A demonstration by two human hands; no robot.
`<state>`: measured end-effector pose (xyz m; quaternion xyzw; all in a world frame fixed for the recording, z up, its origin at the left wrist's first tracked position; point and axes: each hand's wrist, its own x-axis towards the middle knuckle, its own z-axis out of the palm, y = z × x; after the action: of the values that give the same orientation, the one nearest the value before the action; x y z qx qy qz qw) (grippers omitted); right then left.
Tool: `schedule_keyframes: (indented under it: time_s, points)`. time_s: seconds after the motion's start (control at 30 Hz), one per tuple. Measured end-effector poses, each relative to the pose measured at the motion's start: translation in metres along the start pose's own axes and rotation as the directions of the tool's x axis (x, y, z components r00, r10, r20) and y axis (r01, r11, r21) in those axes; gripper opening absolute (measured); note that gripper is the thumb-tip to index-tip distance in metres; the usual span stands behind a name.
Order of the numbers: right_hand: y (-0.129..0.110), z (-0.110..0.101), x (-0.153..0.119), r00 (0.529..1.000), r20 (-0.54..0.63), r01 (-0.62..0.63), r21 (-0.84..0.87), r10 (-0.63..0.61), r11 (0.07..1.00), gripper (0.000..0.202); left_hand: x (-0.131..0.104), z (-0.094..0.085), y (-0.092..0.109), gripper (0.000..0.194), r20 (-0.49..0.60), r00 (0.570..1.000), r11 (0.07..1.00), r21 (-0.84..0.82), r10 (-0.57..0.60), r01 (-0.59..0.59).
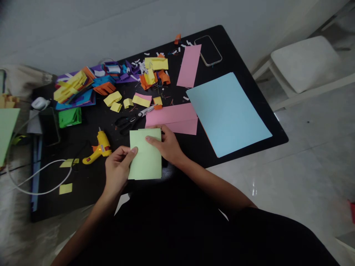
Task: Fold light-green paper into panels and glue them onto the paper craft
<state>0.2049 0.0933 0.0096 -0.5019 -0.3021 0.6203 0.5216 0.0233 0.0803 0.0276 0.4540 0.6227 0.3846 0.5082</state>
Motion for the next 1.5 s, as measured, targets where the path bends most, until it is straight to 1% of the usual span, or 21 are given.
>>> schedule_keyframes:
  time_s: [0.17,0.23,0.33,0.4,0.53,0.67,0.73,0.8,0.83,0.87,0.9,0.93,1.0,1.03,1.07,1.1,1.13,1.2,1.27,1.4,1.5]
  points:
    - [-0.003,-0.001,-0.002,0.999,0.022,-0.023,0.007,0.023,1.000,0.043,-0.002,-0.004,0.005,0.035,0.032,0.999,1.000,0.008,-0.002,0.001]
    - [-0.003,-0.001,-0.002,0.999,0.021,-0.027,0.019,0.027,0.999,0.045,-0.002,-0.005,0.008,0.034,0.075,0.997,1.000,0.009,-0.003,0.002]
    - [-0.003,-0.002,-0.002,0.999,0.038,-0.023,0.023,0.022,0.999,0.046,0.000,-0.006,0.013,0.033,0.172,0.985,0.999,-0.029,-0.021,0.026]
    - [-0.003,-0.002,-0.003,0.998,0.055,-0.009,0.004,0.009,1.000,0.046,0.002,-0.006,0.014,0.034,0.205,0.978,0.997,-0.053,-0.038,0.050]
    - [-0.004,-0.002,-0.003,0.997,0.080,0.004,-0.028,-0.002,1.000,0.045,0.005,-0.007,0.012,0.034,0.188,0.981,0.998,-0.045,-0.037,0.047]
    - [-0.006,-0.001,-0.004,0.997,0.080,0.022,-0.028,-0.019,0.999,0.044,0.005,-0.006,0.012,0.032,0.162,0.987,1.000,-0.029,-0.001,0.006]
    - [-0.008,0.000,-0.008,0.997,0.077,0.016,-0.002,-0.016,1.000,0.050,0.002,-0.006,0.013,0.029,0.136,0.989,0.998,0.000,0.060,-0.060]
    - [-0.011,0.001,-0.014,0.996,0.086,0.004,0.038,-0.007,0.999,0.065,-0.002,-0.008,0.014,0.023,0.101,0.981,0.982,0.067,0.168,-0.175]
    - [-0.013,0.002,-0.018,0.995,0.097,0.004,0.053,-0.009,0.999,0.071,-0.004,-0.010,0.015,0.019,0.084,0.966,0.961,0.111,0.244,-0.252]
    - [-0.015,0.002,-0.022,0.994,0.112,0.013,0.060,-0.019,0.998,0.073,-0.007,-0.013,0.016,0.015,0.076,0.942,0.929,0.159,0.327,-0.336]
    - [-0.016,0.002,-0.026,0.991,0.130,0.031,0.059,-0.038,0.998,0.068,-0.009,-0.017,0.017,0.012,0.080,0.905,0.882,0.204,0.418,-0.425]
    - [-0.018,0.001,-0.030,0.986,0.154,0.053,0.052,-0.060,0.997,0.060,-0.011,-0.020,0.019,0.010,0.103,0.856,0.822,0.244,0.506,-0.515]
    - [-0.023,-0.001,-0.038,0.974,0.207,0.094,0.019,-0.096,0.995,0.041,-0.014,-0.028,0.022,0.011,0.170,0.733,0.679,0.287,0.658,-0.676]
    - [-0.025,-0.002,-0.041,0.967,0.229,0.113,-0.004,-0.110,0.994,0.034,-0.015,-0.031,0.023,0.013,0.203,0.673,0.612,0.294,0.711,-0.735]
    - [-0.027,-0.003,-0.043,0.962,0.241,0.136,-0.027,-0.126,0.990,0.029,-0.015,-0.033,0.025,0.015,0.228,0.623,0.556,0.295,0.749,-0.777]
    - [-0.029,-0.003,-0.046,0.957,0.250,0.161,-0.052,-0.143,0.986,0.027,-0.015,-0.035,0.026,0.017,0.242,0.584,0.515,0.293,0.775,-0.806]
    - [-0.030,-0.004,-0.048,0.952,0.258,0.190,-0.077,-0.165,0.979,0.025,-0.015,-0.037,0.026,0.018,0.249,0.556,0.487,0.289,0.793,-0.824]
    - [-0.033,-0.003,-0.051,0.939,0.266,0.256,-0.122,-0.217,0.959,0.023,-0.015,-0.038,0.026,0.020,0.245,0.523,0.455,0.285,0.817,-0.844]
    - [-0.034,-0.001,-0.054,0.918,0.289,0.326,-0.158,-0.272,0.932,0.021,-0.016,-0.039,0.025,0.022,0.232,0.502,0.437,0.281,0.833,-0.854]
    - [-0.031,0.004,-0.059,0.838,0.345,0.492,-0.145,-0.422,0.858,0.018,-0.017,-0.039,0.024,0.020,0.225,0.476,0.419,0.256,0.850,-0.871]
    - [-0.027,0.007,-0.061,0.791,0.358,0.572,-0.140,-0.497,0.808,0.017,-0.017,-0.039,0.025,0.022,0.211,0.465,0.417,0.234,0.860,-0.878]
